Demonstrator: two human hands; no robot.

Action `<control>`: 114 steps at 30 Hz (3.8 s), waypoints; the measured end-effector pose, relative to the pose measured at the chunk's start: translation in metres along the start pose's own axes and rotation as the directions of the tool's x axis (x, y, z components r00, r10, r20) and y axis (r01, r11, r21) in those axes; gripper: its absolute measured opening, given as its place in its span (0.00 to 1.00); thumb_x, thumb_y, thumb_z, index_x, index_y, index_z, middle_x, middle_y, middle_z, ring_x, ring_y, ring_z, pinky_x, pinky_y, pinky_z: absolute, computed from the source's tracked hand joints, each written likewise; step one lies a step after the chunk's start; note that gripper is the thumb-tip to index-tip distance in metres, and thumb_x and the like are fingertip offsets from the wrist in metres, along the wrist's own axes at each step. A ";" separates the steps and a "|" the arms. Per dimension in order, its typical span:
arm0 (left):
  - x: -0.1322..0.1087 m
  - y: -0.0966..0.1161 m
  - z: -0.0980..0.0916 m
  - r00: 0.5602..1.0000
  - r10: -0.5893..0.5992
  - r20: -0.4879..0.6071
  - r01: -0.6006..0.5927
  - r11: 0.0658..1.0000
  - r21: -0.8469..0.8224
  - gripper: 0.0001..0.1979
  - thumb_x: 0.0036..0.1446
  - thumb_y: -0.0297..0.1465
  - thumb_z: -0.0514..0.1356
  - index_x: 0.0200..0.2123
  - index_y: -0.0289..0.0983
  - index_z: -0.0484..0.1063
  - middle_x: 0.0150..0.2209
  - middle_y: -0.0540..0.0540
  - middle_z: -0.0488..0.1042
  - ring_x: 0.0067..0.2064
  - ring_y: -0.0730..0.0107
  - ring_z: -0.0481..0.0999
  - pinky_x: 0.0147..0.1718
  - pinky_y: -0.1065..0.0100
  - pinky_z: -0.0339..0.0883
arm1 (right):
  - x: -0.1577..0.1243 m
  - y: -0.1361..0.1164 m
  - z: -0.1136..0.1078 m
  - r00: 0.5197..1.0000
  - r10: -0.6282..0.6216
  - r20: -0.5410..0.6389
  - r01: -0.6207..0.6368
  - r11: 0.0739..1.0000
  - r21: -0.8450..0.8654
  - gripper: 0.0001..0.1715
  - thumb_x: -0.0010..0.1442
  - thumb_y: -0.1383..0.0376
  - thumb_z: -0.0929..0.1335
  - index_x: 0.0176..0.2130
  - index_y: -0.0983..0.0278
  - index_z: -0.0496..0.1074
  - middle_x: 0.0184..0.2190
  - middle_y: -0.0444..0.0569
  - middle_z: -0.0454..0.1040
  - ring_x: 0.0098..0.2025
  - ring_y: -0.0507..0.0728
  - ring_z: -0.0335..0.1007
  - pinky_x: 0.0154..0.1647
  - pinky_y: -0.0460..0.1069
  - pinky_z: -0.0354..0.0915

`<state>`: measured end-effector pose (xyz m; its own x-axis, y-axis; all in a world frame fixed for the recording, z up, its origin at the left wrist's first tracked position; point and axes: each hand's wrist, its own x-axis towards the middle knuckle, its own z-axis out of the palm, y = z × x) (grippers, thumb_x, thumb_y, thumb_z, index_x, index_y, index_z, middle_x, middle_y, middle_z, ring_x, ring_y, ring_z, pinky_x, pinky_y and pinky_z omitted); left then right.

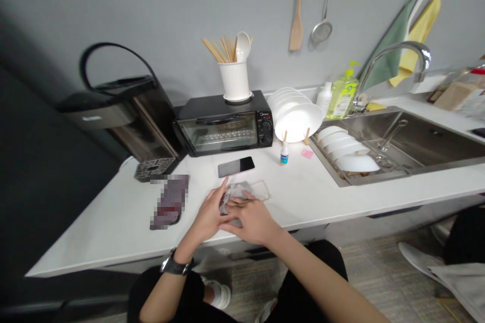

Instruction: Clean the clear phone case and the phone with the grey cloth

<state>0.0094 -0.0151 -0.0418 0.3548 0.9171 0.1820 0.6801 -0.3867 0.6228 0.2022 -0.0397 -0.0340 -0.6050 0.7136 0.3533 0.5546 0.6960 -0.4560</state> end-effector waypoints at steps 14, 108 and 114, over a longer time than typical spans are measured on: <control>0.002 0.009 -0.003 0.998 0.061 0.000 -0.061 0.998 0.013 0.57 0.53 0.38 0.74 0.76 0.45 0.43 0.62 0.43 0.75 0.62 0.49 0.69 0.62 0.50 0.59 | -0.043 0.060 -0.049 0.997 0.059 -0.050 -0.070 0.967 -0.246 0.22 0.73 0.55 0.65 0.58 0.63 0.76 0.56 0.58 0.80 0.60 0.64 0.77 0.72 0.69 0.56; 0.001 0.008 -0.001 0.999 0.043 0.022 -0.044 0.999 0.005 0.54 0.56 0.33 0.71 0.77 0.43 0.42 0.60 0.39 0.74 0.58 0.51 0.70 0.58 0.53 0.65 | -0.009 -0.002 -0.001 0.993 0.110 -0.043 -0.113 0.991 -0.069 0.28 0.70 0.49 0.68 0.60 0.64 0.74 0.60 0.58 0.77 0.66 0.65 0.70 0.71 0.65 0.58; 0.002 0.012 -0.003 0.998 0.057 0.023 -0.057 0.998 0.000 0.58 0.54 0.35 0.74 0.76 0.48 0.40 0.61 0.44 0.74 0.60 0.51 0.69 0.60 0.52 0.62 | -0.051 0.019 -0.027 0.964 0.235 -0.126 -0.246 0.966 -0.078 0.17 0.74 0.58 0.64 0.56 0.56 0.77 0.55 0.50 0.81 0.60 0.63 0.77 0.74 0.68 0.51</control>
<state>0.0165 -0.0178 -0.0321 0.4076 0.8910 0.2001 0.6585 -0.4386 0.6116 0.2588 -0.0607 -0.0383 -0.3807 0.8614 0.3364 0.7293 0.5033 -0.4635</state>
